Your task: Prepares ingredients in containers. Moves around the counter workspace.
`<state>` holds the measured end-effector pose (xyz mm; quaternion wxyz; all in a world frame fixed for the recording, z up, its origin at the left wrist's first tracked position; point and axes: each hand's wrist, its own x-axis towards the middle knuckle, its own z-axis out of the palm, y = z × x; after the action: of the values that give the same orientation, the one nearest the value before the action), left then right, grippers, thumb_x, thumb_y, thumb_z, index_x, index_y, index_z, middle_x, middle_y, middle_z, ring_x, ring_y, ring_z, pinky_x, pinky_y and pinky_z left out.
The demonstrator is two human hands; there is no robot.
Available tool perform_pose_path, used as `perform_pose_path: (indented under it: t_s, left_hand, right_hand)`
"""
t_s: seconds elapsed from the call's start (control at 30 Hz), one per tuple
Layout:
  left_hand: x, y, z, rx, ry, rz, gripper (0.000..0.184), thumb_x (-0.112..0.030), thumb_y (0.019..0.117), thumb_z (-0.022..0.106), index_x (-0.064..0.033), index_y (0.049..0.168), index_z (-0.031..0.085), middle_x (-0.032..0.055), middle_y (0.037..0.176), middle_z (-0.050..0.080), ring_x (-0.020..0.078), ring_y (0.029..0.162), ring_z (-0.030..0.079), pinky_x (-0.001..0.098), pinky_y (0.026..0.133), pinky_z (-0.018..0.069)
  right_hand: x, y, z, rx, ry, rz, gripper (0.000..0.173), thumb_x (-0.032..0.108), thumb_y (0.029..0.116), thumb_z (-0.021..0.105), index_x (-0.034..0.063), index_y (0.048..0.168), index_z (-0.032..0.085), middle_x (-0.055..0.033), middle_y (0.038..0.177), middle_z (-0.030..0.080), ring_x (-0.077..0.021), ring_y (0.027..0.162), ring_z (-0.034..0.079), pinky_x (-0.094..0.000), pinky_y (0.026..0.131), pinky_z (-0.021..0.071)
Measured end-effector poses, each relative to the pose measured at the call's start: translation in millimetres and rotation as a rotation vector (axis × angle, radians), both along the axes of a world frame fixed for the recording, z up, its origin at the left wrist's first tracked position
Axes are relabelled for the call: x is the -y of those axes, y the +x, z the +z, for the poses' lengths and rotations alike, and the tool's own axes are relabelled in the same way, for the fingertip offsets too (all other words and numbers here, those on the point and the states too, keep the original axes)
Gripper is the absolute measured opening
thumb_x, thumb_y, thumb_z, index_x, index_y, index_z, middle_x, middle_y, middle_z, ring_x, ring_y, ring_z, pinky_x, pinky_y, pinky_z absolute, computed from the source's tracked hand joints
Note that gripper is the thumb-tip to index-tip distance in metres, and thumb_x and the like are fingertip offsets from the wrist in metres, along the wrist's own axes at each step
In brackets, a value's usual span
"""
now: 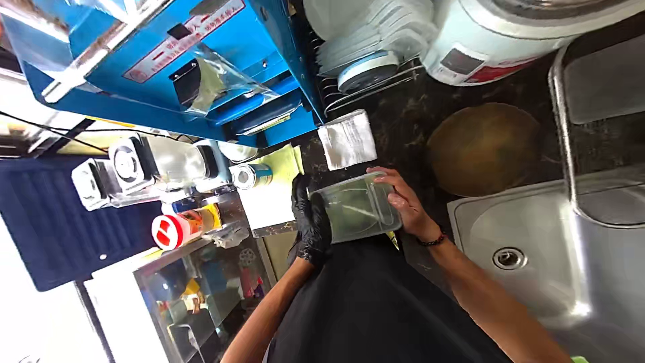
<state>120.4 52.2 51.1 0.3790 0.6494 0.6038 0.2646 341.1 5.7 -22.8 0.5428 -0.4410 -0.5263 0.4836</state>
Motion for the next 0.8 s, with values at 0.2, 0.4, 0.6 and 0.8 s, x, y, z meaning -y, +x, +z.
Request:
perform_pose_path:
  t_s: [0.2, 0.4, 0.6, 0.8]
  left_hand:
    - [16.9, 8.2, -3.6, 0.109, -0.344, 0.31, 0.049, -0.025, 0.1111, 0.023, -0.0018, 0.143, 0.051, 0.0173, 0.135, 0.06, 0.0179, 0.126, 0.055, 0.0364, 0.11, 0.0427]
    - [13.8, 9.0, -10.2, 0.257, -0.359, 0.407, 0.042, -0.024, 0.1101, 0.031, -0.0056, 0.137, 0.056, 0.0101, 0.126, 0.064, 0.0107, 0.115, 0.06, 0.0322, 0.102, 0.0476]
    - [8.9, 10.3, -9.1, 0.379, -0.378, 0.43, 0.039, -0.02, 0.1098, 0.031, -0.0032, 0.132, 0.058, 0.0066, 0.118, 0.066, 0.0056, 0.107, 0.062, 0.0261, 0.097, 0.0504]
    - [8.9, 11.4, -6.8, 0.358, -0.383, 0.417, 0.04, -0.019, 0.11, 0.031, 0.0014, 0.136, 0.054, 0.0147, 0.125, 0.062, 0.0102, 0.114, 0.059, 0.0288, 0.102, 0.047]
  right_hand:
    - [-0.3, 7.8, -2.4, 0.0, -0.037, 0.076, 0.053, 0.054, 0.1065, 0.036, 0.0148, 0.135, 0.058, -0.0083, 0.157, 0.043, -0.0259, 0.148, 0.038, -0.0471, 0.12, 0.0372]
    - [-2.0, 6.8, -10.9, 0.03, -0.01, 0.064, 0.053, 0.057, 0.1058, 0.034, 0.0198, 0.135, 0.057, -0.005, 0.155, 0.046, -0.0242, 0.147, 0.039, -0.0464, 0.119, 0.0369]
    - [-4.8, 6.2, -8.8, 0.021, 0.006, 0.056, 0.048, 0.054, 0.1075, 0.032, 0.0219, 0.134, 0.056, -0.0026, 0.153, 0.046, -0.0231, 0.147, 0.039, -0.0449, 0.119, 0.0373]
    - [-0.8, 2.6, -13.0, -0.011, 0.012, -0.002, 0.05, 0.053, 0.1065, 0.033, 0.0201, 0.132, 0.061, -0.0055, 0.151, 0.051, -0.0236, 0.144, 0.043, -0.0443, 0.118, 0.0377]
